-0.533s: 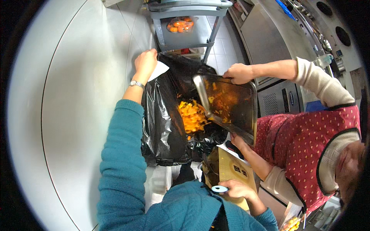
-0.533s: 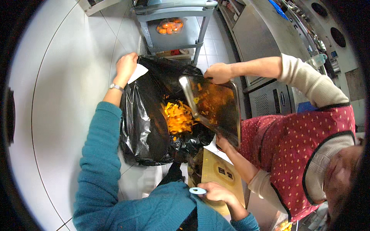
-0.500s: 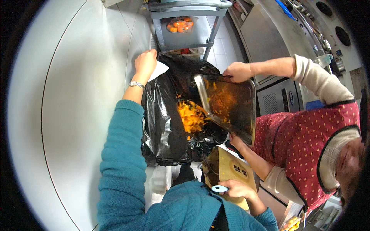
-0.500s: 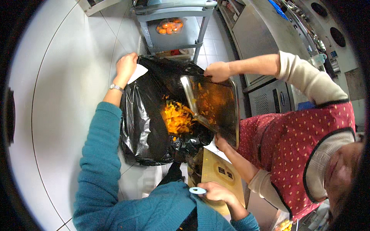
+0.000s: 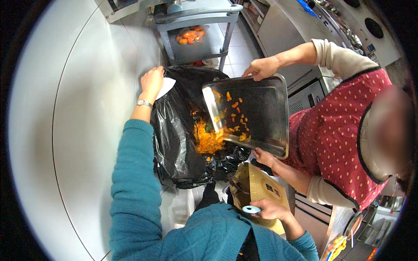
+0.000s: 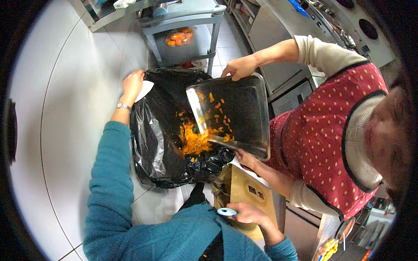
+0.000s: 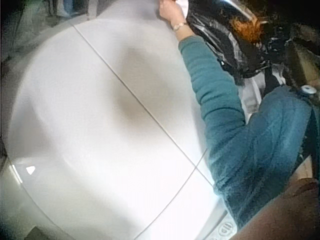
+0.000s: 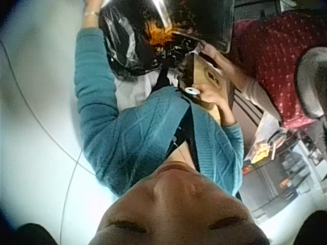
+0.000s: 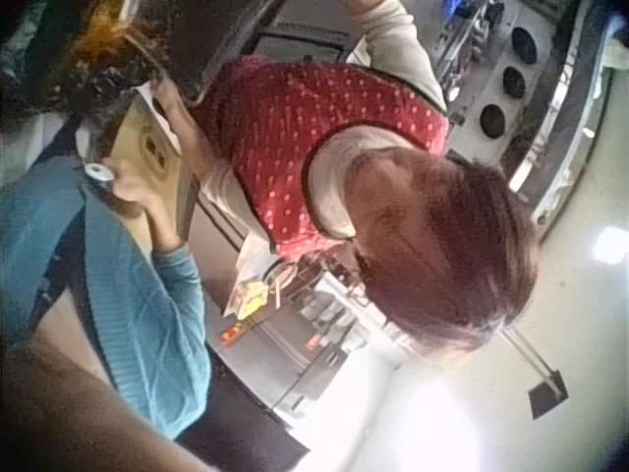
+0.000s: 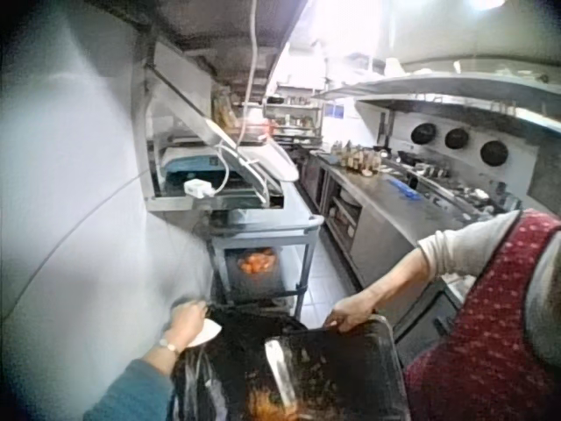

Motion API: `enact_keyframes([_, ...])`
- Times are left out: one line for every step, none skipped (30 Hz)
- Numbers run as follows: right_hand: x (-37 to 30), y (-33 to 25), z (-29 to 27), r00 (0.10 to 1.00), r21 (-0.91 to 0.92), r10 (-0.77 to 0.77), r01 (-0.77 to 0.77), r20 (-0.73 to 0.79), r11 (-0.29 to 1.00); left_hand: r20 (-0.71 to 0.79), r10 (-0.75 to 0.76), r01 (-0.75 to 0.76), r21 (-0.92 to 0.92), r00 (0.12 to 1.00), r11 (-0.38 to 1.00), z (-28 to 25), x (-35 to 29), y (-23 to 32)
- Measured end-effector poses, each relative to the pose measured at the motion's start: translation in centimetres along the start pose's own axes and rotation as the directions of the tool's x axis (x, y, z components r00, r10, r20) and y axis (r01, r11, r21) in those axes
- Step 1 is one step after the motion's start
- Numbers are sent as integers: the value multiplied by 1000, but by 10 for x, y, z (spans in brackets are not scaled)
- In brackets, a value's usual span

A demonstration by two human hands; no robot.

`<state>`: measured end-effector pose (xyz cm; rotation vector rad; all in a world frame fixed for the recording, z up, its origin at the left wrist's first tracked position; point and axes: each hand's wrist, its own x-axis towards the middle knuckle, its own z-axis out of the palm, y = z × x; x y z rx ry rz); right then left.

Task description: The person peels persimmons one by one with a peeler, removes the stems, and places the peeled fruit into a plastic container. The person then carries the container and a bag of waste to a kitchen area and empties the waste into a trash bin.

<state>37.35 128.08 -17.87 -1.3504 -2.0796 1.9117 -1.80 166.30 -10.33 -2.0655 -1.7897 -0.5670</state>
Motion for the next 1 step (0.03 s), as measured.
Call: enact_keyframes([0, -1, 2, 1000, 5, 9, -9, -7, 1000, 19, -2, 2, 19, 1000, 1000, 2, 1, -4])
